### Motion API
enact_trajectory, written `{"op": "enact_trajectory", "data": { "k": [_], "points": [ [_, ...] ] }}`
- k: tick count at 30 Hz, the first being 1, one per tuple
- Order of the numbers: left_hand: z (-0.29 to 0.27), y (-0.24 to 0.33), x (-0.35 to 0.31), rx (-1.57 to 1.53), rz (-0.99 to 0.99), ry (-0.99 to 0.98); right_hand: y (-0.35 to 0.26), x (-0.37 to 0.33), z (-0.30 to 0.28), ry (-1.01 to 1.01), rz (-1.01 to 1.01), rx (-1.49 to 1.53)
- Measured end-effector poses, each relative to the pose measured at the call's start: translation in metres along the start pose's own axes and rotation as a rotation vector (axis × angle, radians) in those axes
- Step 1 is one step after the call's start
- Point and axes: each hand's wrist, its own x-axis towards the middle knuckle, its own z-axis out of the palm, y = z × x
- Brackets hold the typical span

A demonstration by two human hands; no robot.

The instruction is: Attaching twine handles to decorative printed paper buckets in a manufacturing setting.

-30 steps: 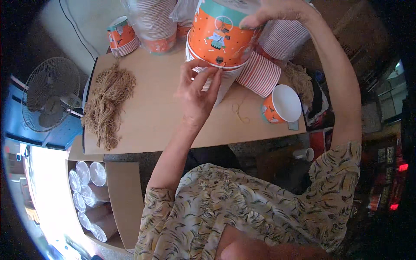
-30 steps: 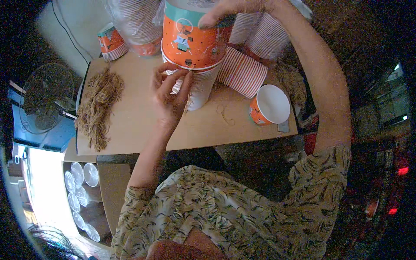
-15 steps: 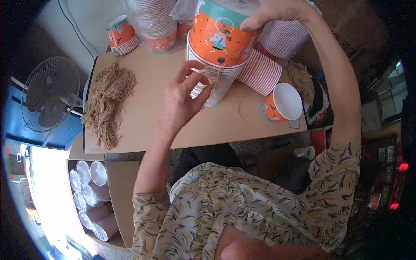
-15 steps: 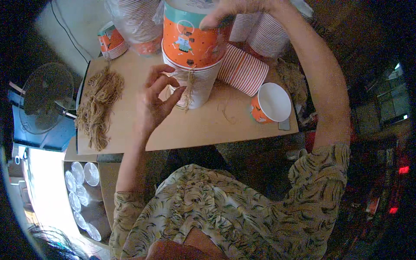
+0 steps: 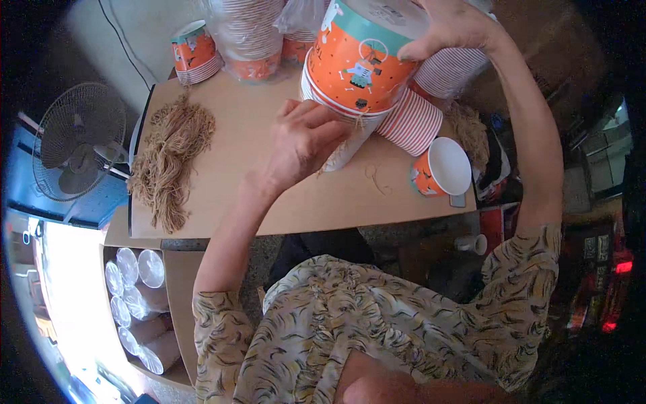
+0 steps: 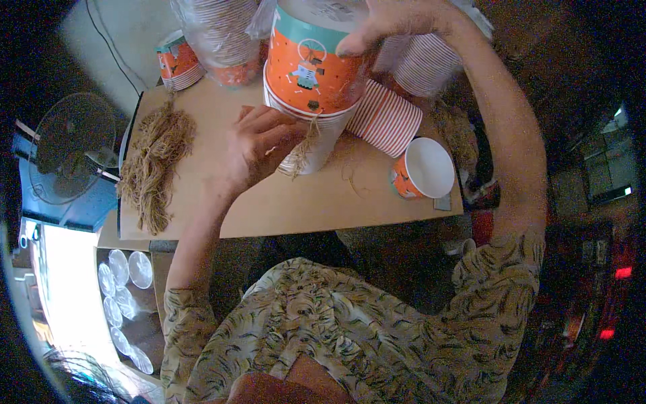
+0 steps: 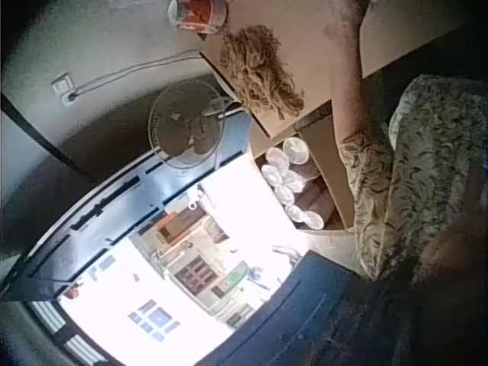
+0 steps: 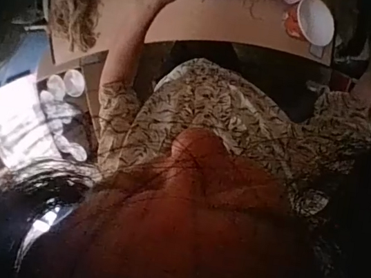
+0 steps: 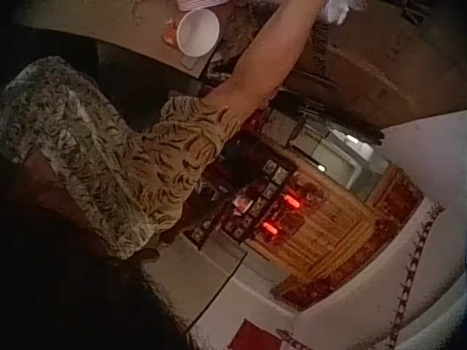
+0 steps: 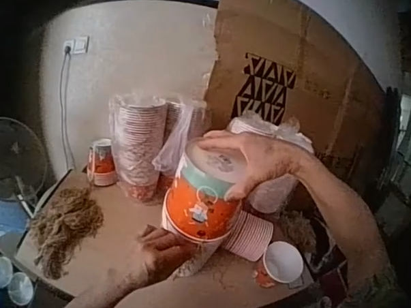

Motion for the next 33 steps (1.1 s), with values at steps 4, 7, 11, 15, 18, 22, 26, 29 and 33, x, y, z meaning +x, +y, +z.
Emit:
{"op": "enact_trajectory", "data": {
  "k": [4, 7, 11, 15, 18, 22, 26, 29, 33],
  "points": [
    [0.004, -0.003, -0.004, -0.046, -0.011, 0.039, -0.004, -0.004, -0.002, 0.003, 0.032, -0.032],
    [0.01, -0.005, -0.01, -0.06, -0.041, 0.023, 0.002, -0.007, 0.002, 0.006, 0.045, -0.076],
    [0.007, -0.012, -0.015, 0.07, -0.06, 0.025, -0.001, -0.002, 0.005, -0.009, 0.075, 0.006],
    [-0.019, -0.03, -0.008, 0.355, -0.011, -0.031, 0.001, 0.002, 0.006, -0.025, 0.015, 0.051],
    [-0.03, -0.056, 0.005, 0.516, 0.039, -0.088, 0.001, -0.001, 0.007, -0.001, -0.014, 0.09],
    [-0.039, -0.084, 0.021, 0.648, -0.005, -0.09, 0.043, 0.002, 0.018, 0.101, -0.215, -0.198],
    [-0.046, -0.086, 0.026, 0.616, 0.003, -0.038, 0.045, 0.003, 0.02, 0.055, -0.115, -0.081],
    [-0.054, -0.073, 0.024, 0.497, -0.016, 0.0, 0.04, -0.003, 0.018, 0.053, -0.163, -0.111],
    [-0.038, -0.077, -0.018, 0.029, -0.287, 0.065, 0.09, 0.013, 0.067, 0.258, -0.999, 0.375]
  ]
}}
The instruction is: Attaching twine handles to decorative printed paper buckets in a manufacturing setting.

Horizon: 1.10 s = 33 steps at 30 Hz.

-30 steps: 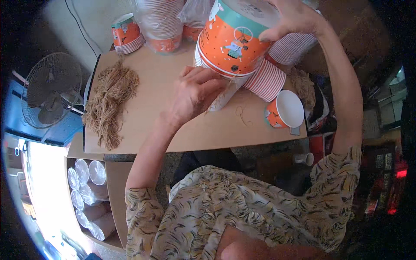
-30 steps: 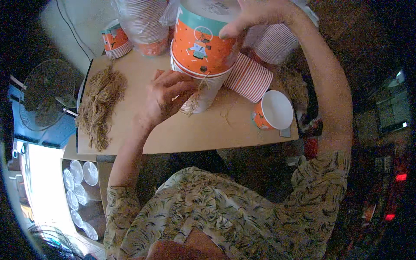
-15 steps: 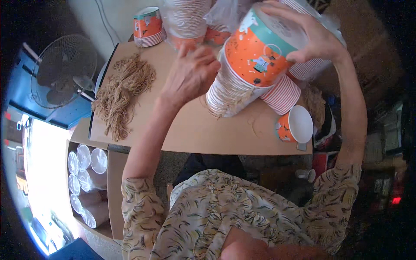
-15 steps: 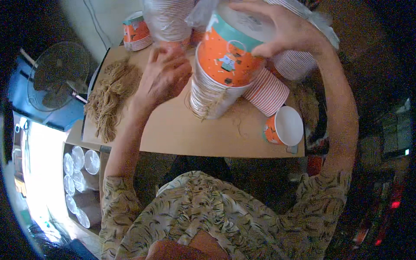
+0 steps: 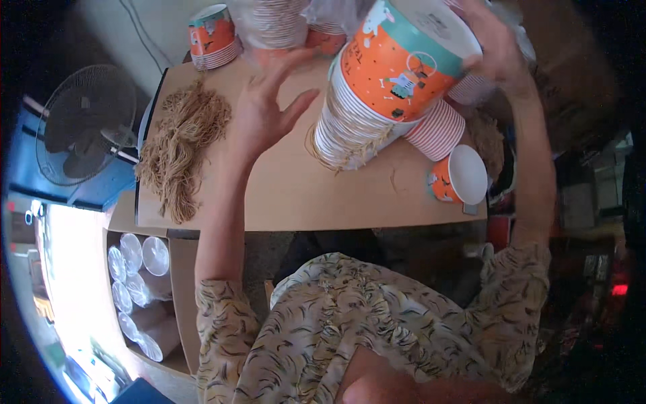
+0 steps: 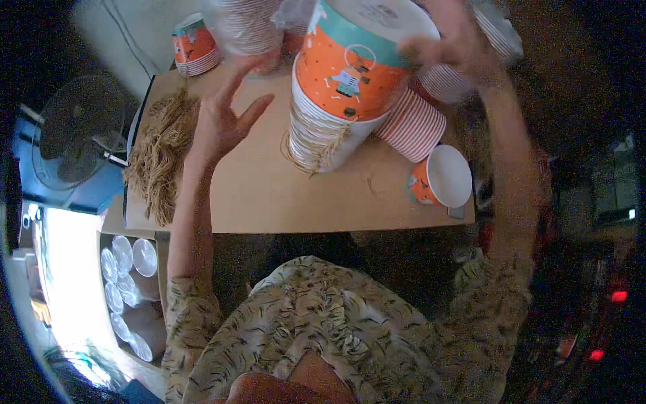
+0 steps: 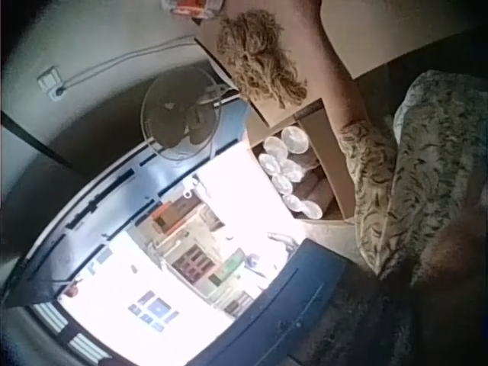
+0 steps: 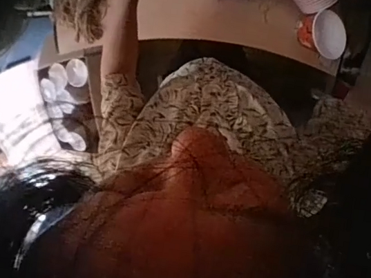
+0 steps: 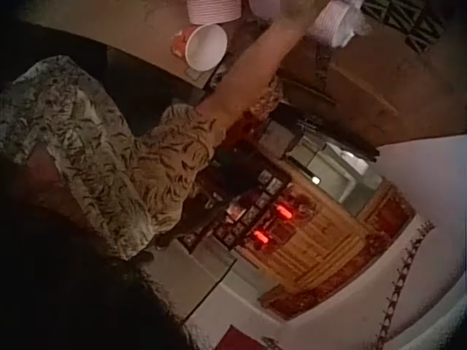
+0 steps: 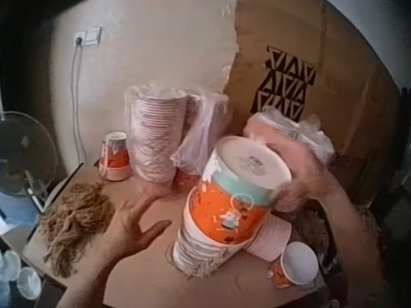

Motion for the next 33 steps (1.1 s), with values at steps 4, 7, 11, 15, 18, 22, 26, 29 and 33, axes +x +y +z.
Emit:
{"op": "enact_trajectory", "data": {
  "k": [4, 7, 11, 15, 18, 22, 26, 29, 33],
  "points": [
    [0.054, -0.045, -0.069, -0.659, -0.553, -0.013, -0.039, -0.052, 0.099, 1.348, 0.716, 0.02],
    [0.084, -0.037, -0.088, -0.668, -0.635, -0.125, -0.021, -0.116, 0.205, 1.43, 0.992, 0.276],
    [0.104, -0.009, -0.106, -0.794, -0.685, -0.17, 0.036, -0.171, 0.307, 1.852, 1.14, 0.606],
    [0.116, 0.004, -0.109, -0.88, -0.738, -0.149, 0.074, -0.207, 0.38, 1.49, 1.164, 0.191],
    [0.114, -0.076, -0.182, -1.017, -0.822, 0.085, 0.044, -0.111, 0.39, 1.327, 1.218, 0.4],
    [0.092, -0.133, -0.238, -0.817, -0.683, 0.418, 0.024, -0.046, 0.425, 1.099, 1.164, 0.422],
    [0.053, -0.142, -0.232, -0.949, -0.814, 0.558, 0.019, -0.038, 0.429, 0.962, 1.026, 0.458],
    [0.056, -0.123, -0.213, -0.954, -0.771, 0.582, 0.019, -0.067, 0.412, 0.784, 1.068, 0.199],
    [0.063, -0.11, -0.217, -0.908, -0.833, 0.624, -0.003, -0.128, 0.395, 0.801, 1.223, -0.528]
  ]
}}
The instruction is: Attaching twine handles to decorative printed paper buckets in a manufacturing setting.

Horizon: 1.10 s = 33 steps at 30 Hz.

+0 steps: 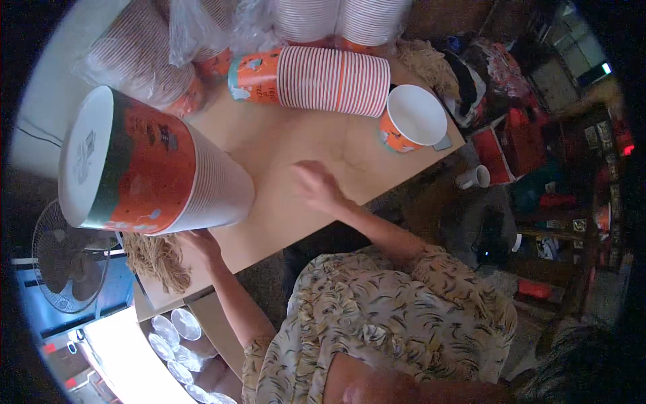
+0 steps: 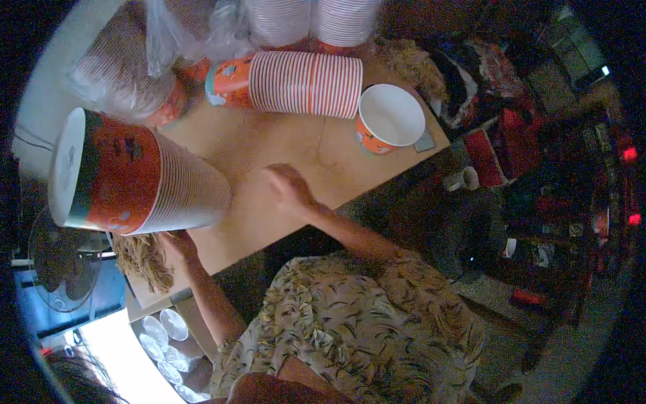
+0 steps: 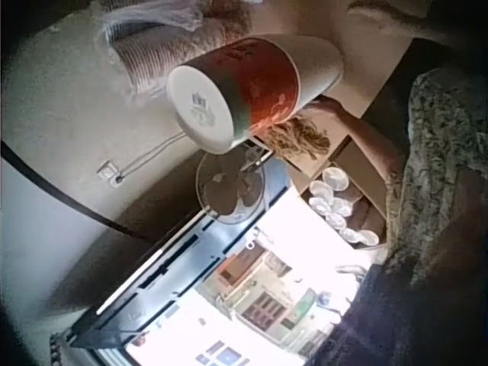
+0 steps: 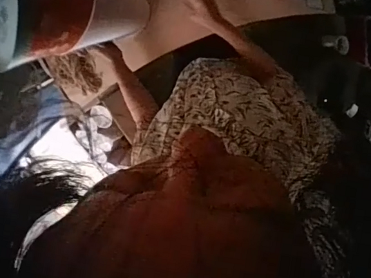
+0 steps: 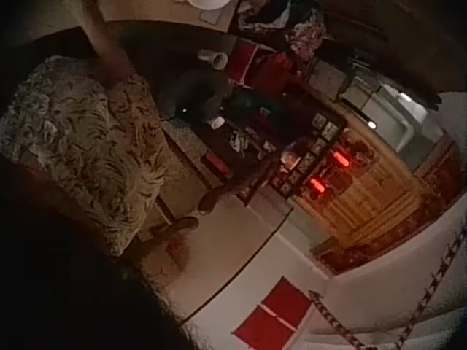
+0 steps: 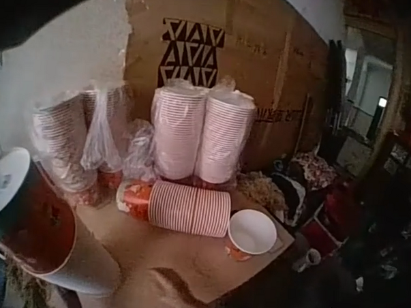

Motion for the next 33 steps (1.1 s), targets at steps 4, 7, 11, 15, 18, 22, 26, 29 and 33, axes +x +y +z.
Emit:
{"op": "enact_trajectory", "data": {
  "k": [4, 7, 11, 15, 18, 22, 26, 29, 33],
  "points": [
    [-0.001, -0.003, -0.024, 0.35, 0.185, 0.03, 0.053, -0.022, -0.045, 0.138, 0.162, -0.457],
    [-0.014, -0.02, -0.03, 0.004, 0.004, 0.002, 0.084, -0.04, -0.058, 0.131, 0.285, -0.591],
    [-0.018, -0.036, -0.032, 0.115, 0.103, -0.046, 0.09, -0.057, -0.039, -0.048, 0.413, -0.234],
    [-0.019, -0.041, -0.029, 0.094, 0.038, -0.023, 0.027, -0.067, -0.017, -0.293, 0.021, -0.122],
    [-0.025, -0.046, -0.033, 0.075, 0.038, 0.001, -0.016, -0.064, -0.029, -0.358, -0.068, 0.149],
    [-0.015, -0.05, -0.039, 0.062, -0.018, 0.023, -0.038, -0.042, -0.044, -0.34, 0.097, 0.28],
    [-0.064, -0.049, -0.057, 0.6, 0.294, 0.144, -0.054, -0.019, -0.043, -0.373, 0.086, 0.358],
    [0.01, -0.011, -0.09, 0.379, 0.166, 0.311, -0.074, -0.006, -0.067, -0.509, 0.117, 0.332],
    [0.041, 0.06, -0.161, 0.29, -0.099, -0.43, -0.103, -0.014, -0.046, -0.723, 0.081, 0.539]
  ]
}}
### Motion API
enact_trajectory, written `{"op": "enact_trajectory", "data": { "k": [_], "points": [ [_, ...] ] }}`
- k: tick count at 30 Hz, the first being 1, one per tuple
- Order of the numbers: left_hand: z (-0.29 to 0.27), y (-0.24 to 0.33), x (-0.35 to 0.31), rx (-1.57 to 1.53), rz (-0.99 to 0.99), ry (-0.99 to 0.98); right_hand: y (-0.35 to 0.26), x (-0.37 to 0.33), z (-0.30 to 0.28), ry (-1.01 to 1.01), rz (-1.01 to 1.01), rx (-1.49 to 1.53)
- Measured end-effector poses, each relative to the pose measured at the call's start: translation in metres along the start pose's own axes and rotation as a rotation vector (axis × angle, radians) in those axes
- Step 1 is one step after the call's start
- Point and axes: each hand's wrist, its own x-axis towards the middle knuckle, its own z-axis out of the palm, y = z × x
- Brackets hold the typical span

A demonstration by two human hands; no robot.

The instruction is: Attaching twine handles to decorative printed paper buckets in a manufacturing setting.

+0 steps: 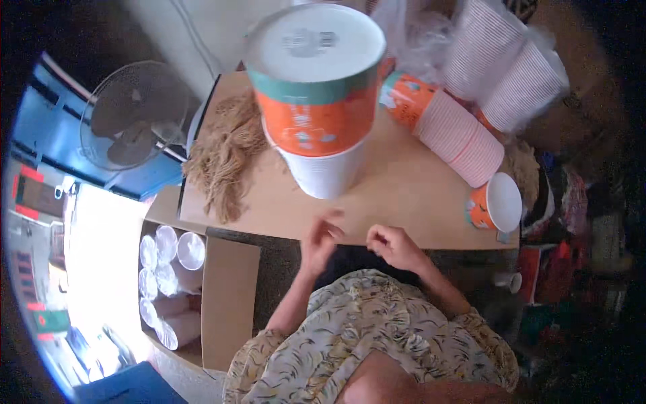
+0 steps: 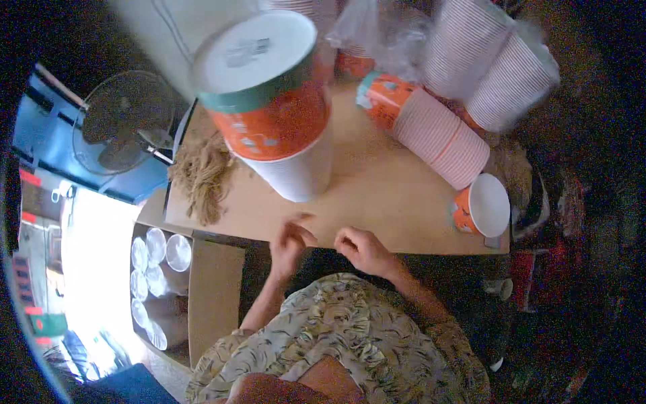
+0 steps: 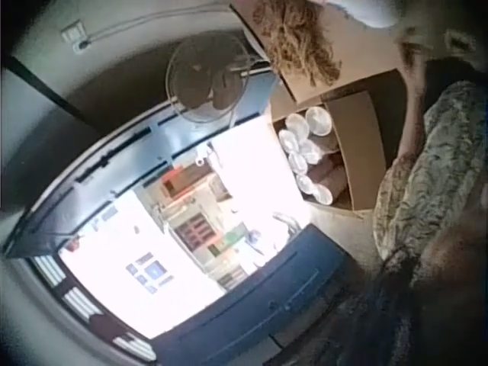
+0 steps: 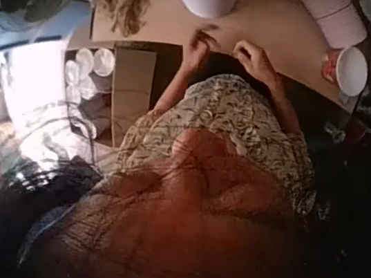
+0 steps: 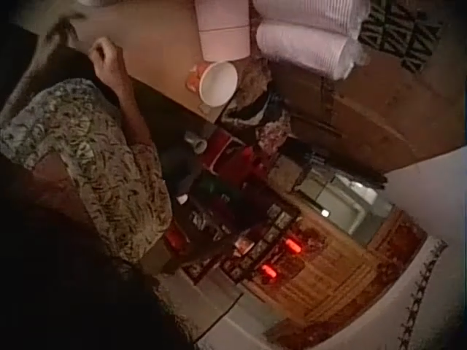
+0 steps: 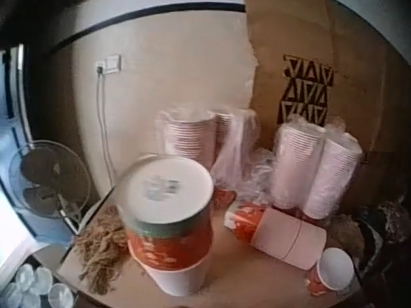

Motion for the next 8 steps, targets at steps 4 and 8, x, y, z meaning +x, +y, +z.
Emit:
{"op": "enact_trajectory", "data": {
  "k": [4, 8],
  "points": [
    [-0.001, 0.037, -0.015, -0.113, -0.164, -0.206, -0.011, 0.025, 0.026, -0.112, 0.002, 0.046],
    [-0.047, 0.052, -0.02, -0.002, -0.244, -0.146, -0.018, 0.042, 0.034, -0.072, 0.101, 0.205]
  ]
}}
